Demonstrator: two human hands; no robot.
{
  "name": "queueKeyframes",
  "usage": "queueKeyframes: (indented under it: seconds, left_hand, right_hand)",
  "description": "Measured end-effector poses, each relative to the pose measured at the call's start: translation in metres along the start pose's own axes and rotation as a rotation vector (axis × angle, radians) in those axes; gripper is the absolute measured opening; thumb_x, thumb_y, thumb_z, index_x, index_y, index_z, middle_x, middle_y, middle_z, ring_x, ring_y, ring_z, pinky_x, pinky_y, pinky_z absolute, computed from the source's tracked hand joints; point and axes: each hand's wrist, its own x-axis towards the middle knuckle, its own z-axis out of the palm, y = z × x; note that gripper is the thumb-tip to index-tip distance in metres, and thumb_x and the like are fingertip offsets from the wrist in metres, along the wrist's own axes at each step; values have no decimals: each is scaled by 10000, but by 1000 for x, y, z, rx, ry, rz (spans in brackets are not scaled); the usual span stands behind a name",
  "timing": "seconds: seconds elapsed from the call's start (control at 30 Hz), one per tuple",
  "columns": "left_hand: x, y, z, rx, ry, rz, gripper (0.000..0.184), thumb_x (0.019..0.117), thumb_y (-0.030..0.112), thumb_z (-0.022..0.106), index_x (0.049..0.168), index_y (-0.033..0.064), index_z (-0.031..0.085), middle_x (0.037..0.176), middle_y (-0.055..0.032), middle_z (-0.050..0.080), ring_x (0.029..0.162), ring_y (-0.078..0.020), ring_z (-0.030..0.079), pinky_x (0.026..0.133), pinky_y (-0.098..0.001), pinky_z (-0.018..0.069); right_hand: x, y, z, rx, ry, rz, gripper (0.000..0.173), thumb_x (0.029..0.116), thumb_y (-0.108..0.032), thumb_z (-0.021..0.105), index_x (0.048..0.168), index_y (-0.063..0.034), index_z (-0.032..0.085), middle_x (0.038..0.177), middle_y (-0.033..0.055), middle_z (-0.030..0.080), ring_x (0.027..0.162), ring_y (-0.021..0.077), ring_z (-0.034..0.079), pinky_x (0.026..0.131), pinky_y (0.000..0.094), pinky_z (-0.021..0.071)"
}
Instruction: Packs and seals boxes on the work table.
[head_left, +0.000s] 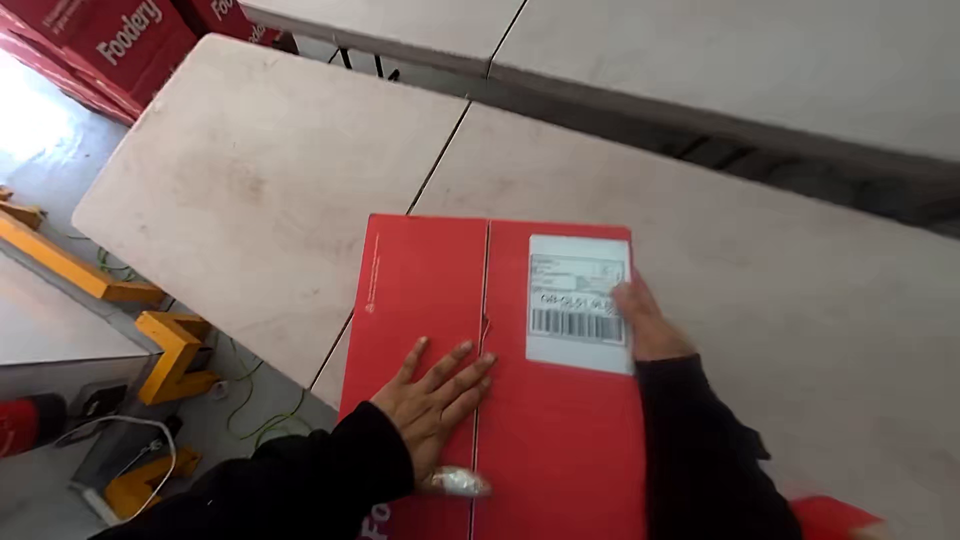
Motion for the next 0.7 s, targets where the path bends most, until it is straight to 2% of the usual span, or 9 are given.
queueKeyframes:
  seconds: [0.07,0.13,0.2,0.23,0.27,0.33,0.43,0.53,0.7]
  left_hand:
    - [4,4,0,27,-23,13,1075,856,877,302,1617,119,244,1732,7,75,1595,-212,-29,1236,-658,-3]
    - [5,2,-1,62,19,23,1064,863,868,313,1607,108,266,1730,-4,89,1596,-209,0,1248,-634,25]
    - [4,3,-4,70,55,17,1063,850,855,384,1589,94,312,1722,-21,142,1594,-215,61,1246,-623,62]
    - [3,6,-4,66,75,15,1063,837,851,417,1573,88,341,1717,-27,168,1592,-220,86,1242,-627,76]
    - [3,8,-5,67,86,12,1065,830,850,433,1564,82,359,1714,-33,181,1590,-224,101,1241,-632,85]
    - [6,10,-9,88,88,7,1082,807,846,482,1560,78,372,1711,-36,191,1589,-229,109,1240,-631,87]
    - [5,9,-7,87,153,23,1126,738,810,602,1541,46,403,1696,-75,238,1584,-262,142,1234,-646,99]
    - [4,11,-7,97,140,19,1132,759,828,557,1561,52,367,1703,-69,214,1585,-255,134,1235,-638,96]
    - [6,8,-12,133,68,5,1133,800,859,465,1588,59,315,1717,-54,162,1592,-243,80,1238,-627,92]
  right_hand:
    - [-14,1,-7,-77,14,-43,761,1032,-382,479,1653,-183,87,1552,26,450,1279,-2,552,1057,240,495]
    - [-35,7,-6,-279,71,-125,932,953,-408,592,1662,-143,48,1651,133,323,1443,152,446,1161,379,424]
    - [-68,17,-1,-578,118,-253,1115,859,-599,652,1646,-40,93,1667,261,218,1510,397,325,1189,589,326]
    - [-87,20,3,-726,147,-316,1176,808,-706,637,1632,-13,166,1654,318,187,1486,513,297,1140,683,319]
    - [-105,22,11,-875,166,-351,1226,756,-809,592,1625,-27,223,1651,339,164,1472,570,276,1098,730,334]
    - [-133,23,30,-1072,198,-343,1364,622,-977,503,1633,-96,257,1664,337,114,1475,617,203,1044,777,326]
    - [-151,20,52,-1159,187,-281,1468,481,-1048,492,1634,-163,289,1687,293,82,1485,648,66,1024,831,228]
    - [-152,10,55,-1186,125,-194,1479,461,-1027,540,1654,-212,224,1698,273,8,1493,637,19,1012,842,215]
    - [-146,4,59,-1216,101,-144,1466,443,-1052,529,1654,-288,214,1697,277,-19,1483,648,20,1000,822,246]
